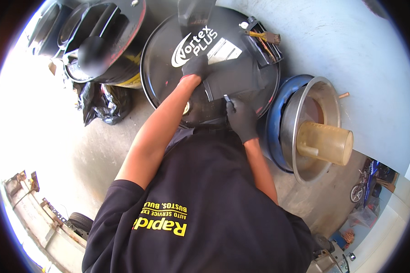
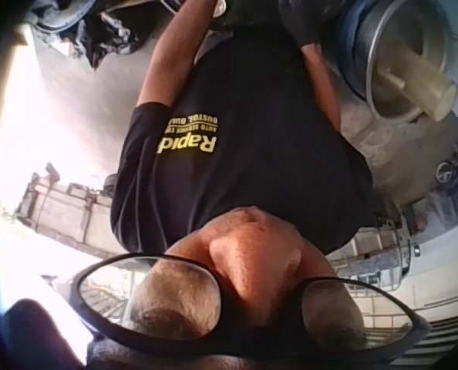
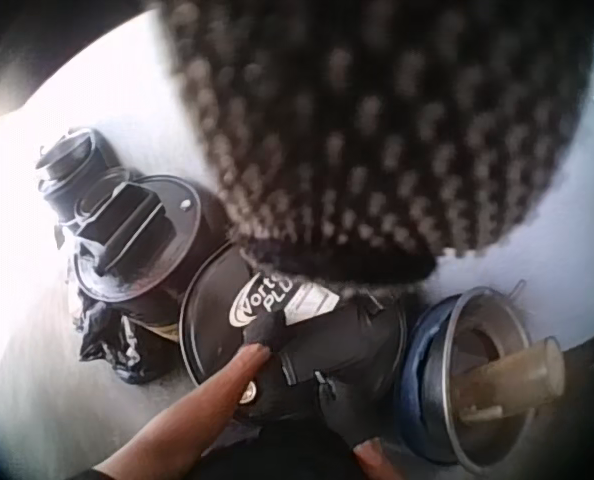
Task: The person uses a utility knife to cut a rectangular piece of black material placed on top of a large black barrel. After cutting, the person picks up a small colorful object and manipulates it with their hands.
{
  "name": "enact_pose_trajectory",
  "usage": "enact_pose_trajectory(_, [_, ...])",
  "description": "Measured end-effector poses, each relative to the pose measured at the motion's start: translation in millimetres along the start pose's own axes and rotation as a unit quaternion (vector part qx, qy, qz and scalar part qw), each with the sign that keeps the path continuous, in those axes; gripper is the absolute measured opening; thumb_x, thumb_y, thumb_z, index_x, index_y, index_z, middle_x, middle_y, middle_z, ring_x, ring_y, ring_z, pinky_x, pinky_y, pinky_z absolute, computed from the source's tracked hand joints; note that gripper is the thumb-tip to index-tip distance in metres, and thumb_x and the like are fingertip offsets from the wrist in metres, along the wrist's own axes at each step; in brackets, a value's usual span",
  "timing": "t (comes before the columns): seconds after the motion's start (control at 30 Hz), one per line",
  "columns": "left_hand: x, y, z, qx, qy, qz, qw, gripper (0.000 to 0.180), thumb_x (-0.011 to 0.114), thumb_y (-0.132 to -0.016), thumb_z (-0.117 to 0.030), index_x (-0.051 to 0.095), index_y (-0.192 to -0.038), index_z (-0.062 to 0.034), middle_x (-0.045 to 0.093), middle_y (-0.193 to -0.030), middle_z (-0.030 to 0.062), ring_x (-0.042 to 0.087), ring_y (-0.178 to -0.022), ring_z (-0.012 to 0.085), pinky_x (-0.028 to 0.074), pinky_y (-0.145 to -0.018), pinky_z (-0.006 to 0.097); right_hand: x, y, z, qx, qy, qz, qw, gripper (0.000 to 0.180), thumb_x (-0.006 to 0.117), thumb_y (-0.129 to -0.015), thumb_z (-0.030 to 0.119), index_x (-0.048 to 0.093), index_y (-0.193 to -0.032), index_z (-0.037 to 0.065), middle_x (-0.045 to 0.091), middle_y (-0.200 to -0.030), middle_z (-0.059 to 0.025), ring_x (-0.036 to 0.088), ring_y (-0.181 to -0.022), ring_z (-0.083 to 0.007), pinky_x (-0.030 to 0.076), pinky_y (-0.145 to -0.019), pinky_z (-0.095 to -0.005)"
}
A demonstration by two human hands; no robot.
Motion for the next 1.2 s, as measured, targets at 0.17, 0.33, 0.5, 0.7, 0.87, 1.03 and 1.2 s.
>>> enact_pose_trajectory(0.17, [-16,17,12,0.05,0.341,0.118,0.931,0.024,0.074,-0.101,-0.028,0.066,-0.099,-0.0057,0.067,-0.089,-0.0004,0.058,-0.08,0.0092,0.05,-0.077,0.03,-20,5,-56,0.19,-0.403,-0.109,0.889,0.03,0.064,-0.106,0.036,0.067,-0.101,0.007,0.059,-0.073,0.0003,0.055,-0.065,-0.0098,0.043,-0.059,-0.029])
enact_pose_trajectory(0.33, [-75,74,-4,0.01,0.523,0.059,0.85,0.02,0.067,-0.107,-0.025,0.066,-0.11,-0.0054,0.065,-0.094,-0.0042,0.057,-0.085,0.0047,0.049,-0.079,0.023,-41,-1,-29,0.235,-0.576,-0.142,0.77,0.025,0.075,-0.101,0.037,0.064,-0.099,0.014,0.051,-0.076,0.009,0.043,-0.059,-0.0006,0.035,-0.053,-0.022])
enact_pose_trajectory(0.5, [-145,122,-48,0.049,0.555,-0.038,0.83,0.027,0.065,-0.109,-0.034,0.063,-0.102,-0.0075,0.059,-0.088,-0.008,0.05,-0.08,0.001,0.042,-0.07,0.021,-39,-10,-5,0.253,-0.681,-0.163,0.667,0.03,0.082,-0.095,0.031,0.06,-0.105,0.014,0.055,-0.078,0.0071,0.043,-0.053,-0.002,0.034,-0.049,-0.022])
enact_pose_trajectory(0.7, [-186,133,-84,0.103,0.625,-0.085,0.769,0.025,0.064,-0.109,-0.033,0.065,-0.108,-0.0077,0.063,-0.092,-0.0063,0.052,-0.083,0.0023,0.044,-0.074,0.022,-80,-32,27,0.221,-0.8,-0.1,0.548,0.013,0.076,-0.1,0.029,0.067,-0.098,0.021,0.057,-0.075,0.0081,0.041,-0.048,-0.0053,0.032,-0.047,-0.0225])
enact_pose_trajectory(0.87, [-219,170,-157,0.175,0.661,-0.072,0.726,0.035,0.061,-0.11,-0.038,0.065,-0.122,-0.0057,0.063,-0.097,-0.005,0.054,-0.085,0.0033,0.045,-0.074,0.023,-165,-31,83,0.085,-0.781,-0.185,0.59,0.007,0.072,-0.102,0.018,0.066,-0.1,0.015,0.058,-0.084,0.0048,0.047,-0.058,-0.0049,0.036,-0.052,-0.0219])
enact_pose_trajectory(1.03, [-186,193,-166,0.102,0.645,-0.007,0.758,0.031,0.066,-0.107,-0.03,0.068,-0.119,-0.0018,0.071,-0.097,0.0011,0.063,-0.081,0.0078,0.052,-0.077,0.026,-212,-3,100,-0.035,-0.441,-0.334,0.832,0.008,0.066,-0.104,0.013,0.064,-0.109,0.006,0.059,-0.092,0.0017,0.047,-0.062,-0.0066,0.038,-0.054,-0.0228])
enact_pose_trajectory(1.2, [-181,198,-171,0.081,0.662,0.016,0.745,0.03,0.066,-0.107,-0.03,0.07,-0.115,-0.0017,0.071,-0.094,0.0009,0.061,-0.08,0.0069,0.049,-0.073,0.026,-228,22,126,-0.096,-0.252,-0.423,0.865,0.014,0.065,-0.105,0.017,0.062,-0.107,0.003,0.056,-0.084,0.0002,0.047,-0.062,-0.0069,0.038,-0.053,-0.0243])
Point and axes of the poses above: each hand's wrist, its own y-axis away from the middle knuckle, its own x-axis out of the palm, z = x × y, the point moved 8 cm from there along -y, towards the middle knuckle
